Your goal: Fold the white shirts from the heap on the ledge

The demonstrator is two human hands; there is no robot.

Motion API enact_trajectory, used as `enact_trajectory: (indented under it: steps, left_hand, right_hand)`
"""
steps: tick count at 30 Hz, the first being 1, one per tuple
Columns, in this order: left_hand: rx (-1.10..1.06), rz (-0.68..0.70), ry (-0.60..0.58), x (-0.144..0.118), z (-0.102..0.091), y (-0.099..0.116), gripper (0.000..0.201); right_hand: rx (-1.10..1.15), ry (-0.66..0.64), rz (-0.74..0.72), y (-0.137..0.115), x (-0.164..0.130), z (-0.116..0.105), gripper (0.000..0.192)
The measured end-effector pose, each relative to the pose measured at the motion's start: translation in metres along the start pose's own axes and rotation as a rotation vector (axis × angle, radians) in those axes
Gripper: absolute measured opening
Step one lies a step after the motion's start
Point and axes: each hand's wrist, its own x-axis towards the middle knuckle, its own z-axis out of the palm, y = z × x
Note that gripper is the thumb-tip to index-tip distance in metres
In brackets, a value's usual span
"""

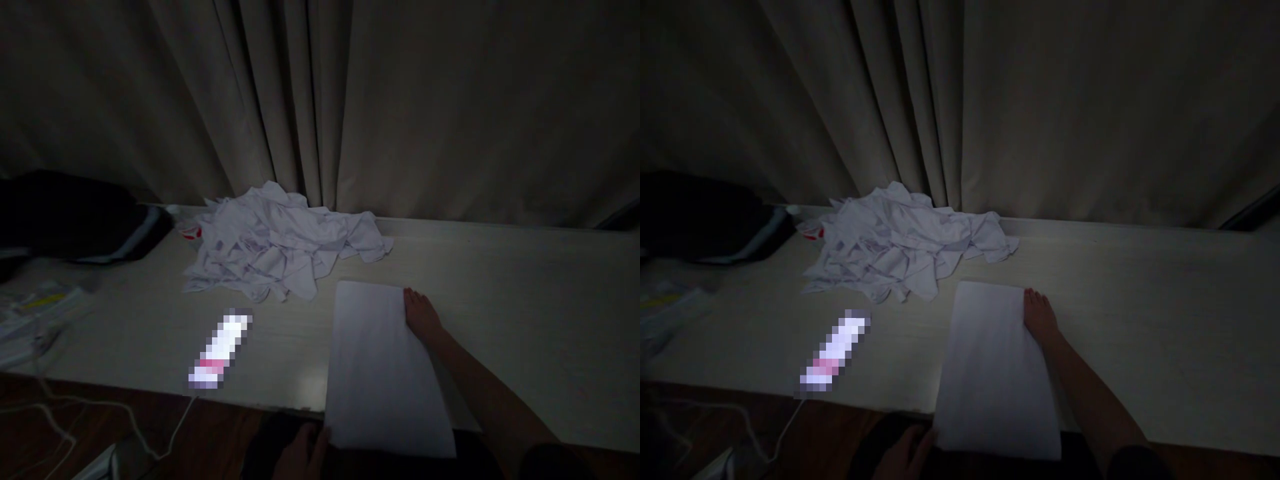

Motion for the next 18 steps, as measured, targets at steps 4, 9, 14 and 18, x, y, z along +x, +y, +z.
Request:
enact_trajectory:
  steps: [4, 9, 14, 18]
  left_hand:
    - [-0.123, -0.04, -0.054, 0.007, 0.024, 0.005, 0.048]
    - [-0.276, -0.061, -0.047, 0.012, 0.042, -0.009, 0.053]
    - [-0.457, -0.094, 0.014, 0.005, 0.038, -0.007, 0.062]
    - [-0.583, -0.155, 0.046, 0.004, 0.044, -0.001, 0.074]
  right_hand:
    - [-0.01, 0.003, 0.013, -0.003, -0.001, -0.003, 0.055]
    - [-0.018, 0.0, 0.03, -0.006, -0.001, -0.007, 0.054]
    - [-0.009, -0.008, 0.055, -0.009, -0.001, -0.007, 0.054]
    - [-0.009, -0.01, 0.062, -0.009, 0.0, -0.011, 0.055]
